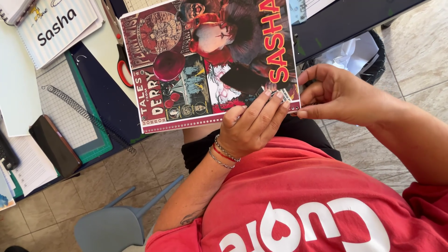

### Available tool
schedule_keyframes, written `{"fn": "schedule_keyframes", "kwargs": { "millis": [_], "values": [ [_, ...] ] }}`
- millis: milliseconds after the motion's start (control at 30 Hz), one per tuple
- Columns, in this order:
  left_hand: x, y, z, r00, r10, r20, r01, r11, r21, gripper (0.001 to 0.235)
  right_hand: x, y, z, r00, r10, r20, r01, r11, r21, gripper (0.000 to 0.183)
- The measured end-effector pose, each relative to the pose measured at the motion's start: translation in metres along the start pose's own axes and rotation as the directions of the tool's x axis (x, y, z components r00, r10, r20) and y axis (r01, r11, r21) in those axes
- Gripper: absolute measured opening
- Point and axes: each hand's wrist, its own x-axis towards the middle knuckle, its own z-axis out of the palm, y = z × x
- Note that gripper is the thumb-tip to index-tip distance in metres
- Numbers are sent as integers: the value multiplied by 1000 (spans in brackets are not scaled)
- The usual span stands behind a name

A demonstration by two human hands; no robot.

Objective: The person inserts a metal spiral binding wire into the pre-punched holes along the edge of a calendar page. They use both hands to feed the wire through the holes and then bend the ends to secure the binding.

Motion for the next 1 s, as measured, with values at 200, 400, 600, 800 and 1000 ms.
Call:
{"fn": "schedule_keyframes", "kwargs": {
  "millis": [200, 400, 600, 800, 1000],
  "values": [
    [1, -1, -1, 999, 2, -36, -2, 1000, 1, 17, -8, -10, 10, 999, -50, -14, 49, 996, -74, 67],
    [3, -3, -5, 999, -3, -35, 4, 999, 35, 19, -7, -11, 11, 996, -87, 37, 89, 995, -53, 76],
    [1, -2, -5, 999, -5, -44, 8, 998, 58, 19, -7, -8, 14, 997, -78, -7, 78, 996, -32, 72],
    [2, -1, -5, 999, -15, -42, 18, 997, 70, 20, -5, 2, 9, 999, -37, -18, 38, 997, 70, 67],
    [5, -3, -6, 998, -17, -62, 22, 996, 82, 19, -3, -2, 9, 1000, -7, 22, 5, 996, 92, 63]
  ]
}}
